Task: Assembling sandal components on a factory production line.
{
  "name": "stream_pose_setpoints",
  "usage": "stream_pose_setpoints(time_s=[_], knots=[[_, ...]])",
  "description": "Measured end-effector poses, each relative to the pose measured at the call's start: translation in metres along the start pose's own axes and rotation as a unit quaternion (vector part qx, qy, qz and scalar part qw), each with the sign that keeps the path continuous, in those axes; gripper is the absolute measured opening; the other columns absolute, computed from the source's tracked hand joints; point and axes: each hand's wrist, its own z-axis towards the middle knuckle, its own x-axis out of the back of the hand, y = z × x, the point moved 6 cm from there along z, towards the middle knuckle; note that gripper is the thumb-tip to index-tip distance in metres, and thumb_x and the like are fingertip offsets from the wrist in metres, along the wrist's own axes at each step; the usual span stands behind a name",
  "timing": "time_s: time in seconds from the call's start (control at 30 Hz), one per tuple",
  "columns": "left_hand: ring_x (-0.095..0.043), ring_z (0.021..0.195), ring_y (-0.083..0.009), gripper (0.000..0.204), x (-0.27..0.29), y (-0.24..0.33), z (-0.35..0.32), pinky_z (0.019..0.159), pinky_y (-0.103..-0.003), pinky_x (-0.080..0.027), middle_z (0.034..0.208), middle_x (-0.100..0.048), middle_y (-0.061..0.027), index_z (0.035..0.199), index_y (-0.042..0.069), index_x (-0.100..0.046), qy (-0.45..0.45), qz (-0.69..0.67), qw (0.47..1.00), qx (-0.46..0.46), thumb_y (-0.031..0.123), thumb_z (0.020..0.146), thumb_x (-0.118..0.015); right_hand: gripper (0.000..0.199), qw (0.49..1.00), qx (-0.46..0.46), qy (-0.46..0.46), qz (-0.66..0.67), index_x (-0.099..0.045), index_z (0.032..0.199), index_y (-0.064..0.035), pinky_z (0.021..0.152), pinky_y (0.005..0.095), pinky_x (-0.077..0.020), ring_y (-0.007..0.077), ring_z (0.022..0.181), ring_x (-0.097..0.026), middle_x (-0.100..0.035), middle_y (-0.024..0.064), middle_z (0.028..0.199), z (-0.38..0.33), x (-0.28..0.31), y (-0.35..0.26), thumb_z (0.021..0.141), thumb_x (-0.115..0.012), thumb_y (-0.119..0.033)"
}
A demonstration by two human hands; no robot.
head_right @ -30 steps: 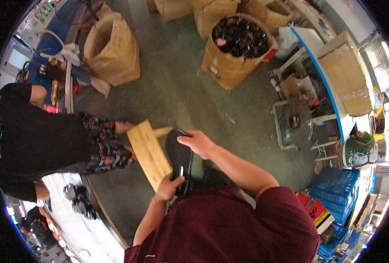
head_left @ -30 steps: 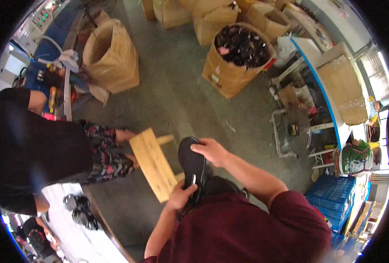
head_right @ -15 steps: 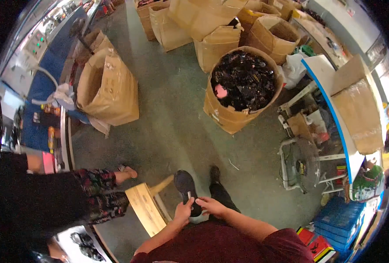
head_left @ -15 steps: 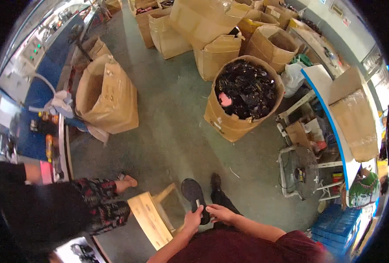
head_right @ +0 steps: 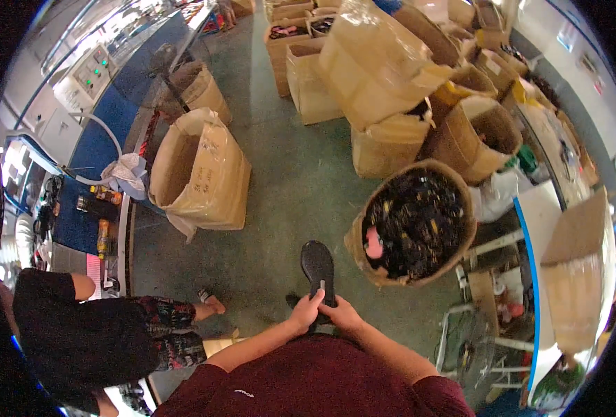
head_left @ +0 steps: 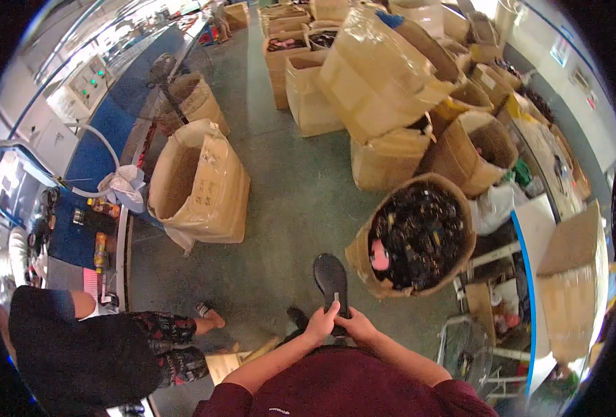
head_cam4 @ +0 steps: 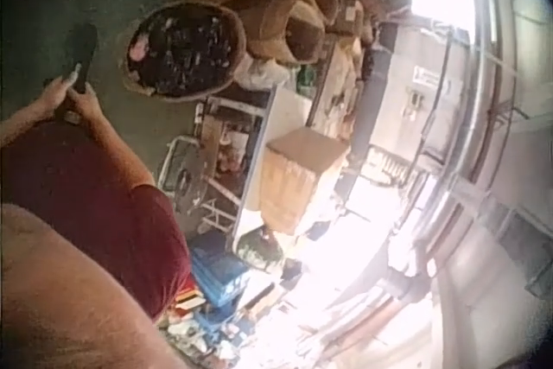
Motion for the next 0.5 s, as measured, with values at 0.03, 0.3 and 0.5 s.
stream_pose_setpoints(time_s=[0.03, 0.3, 0.5], knots=[[-0.058, 0.1, -0.0255, 0.066, 0.002, 0.007, 0.022, 0.088, -0.036, -0.044, 0.107, -0.062, -0.0181, 0.113, -0.009, -0.057, -0.028, -0.025, 0.999, -0.014, 0.053, 0.089, -0.054, 0.042, 0.999, 0.003, 0.029, -0.028, -0.052, 0.116, 0.0013, 0.064, 0.0299, -0.0476, 0.0162, 0.081, -0.06, -0.06, 0.0091, 0.099, 0.007, 0.002, -0.028, 0.086, -0.067, -0.024], [-0.055, 0.112, -0.0232, 0.054, 0.121, 0.132, 0.233, 0.095, -0.035, -0.041, 0.117, -0.061, -0.0141, 0.121, -0.002, -0.055, 0.006, 0.068, 0.991, -0.118, 0.043, 0.092, -0.055, 0.037, 0.994, 0.008, 0.05, 0.095, -0.053, 0.116, 0.0023, 0.074, 0.0319, -0.0497, 0.0182, 0.083, -0.06, -0.062, 0.0104, 0.098, 0.179, 0.055, -0.138, 0.086, -0.066, -0.013], [-0.051, 0.118, -0.0366, 0.065, 0.301, 0.134, 0.351, 0.099, -0.042, -0.04, 0.123, -0.055, -0.0257, 0.116, -0.005, -0.059, 0.059, 0.425, 0.893, 0.135, 0.052, 0.085, -0.05, 0.032, 0.98, -0.046, 0.176, 0.079, -0.054, 0.115, 0.0027, 0.071, 0.0383, -0.0514, 0.022, 0.085, -0.062, -0.061, 0.0121, 0.098, 0.237, 0.113, -0.211, 0.087, -0.062, -0.012]])
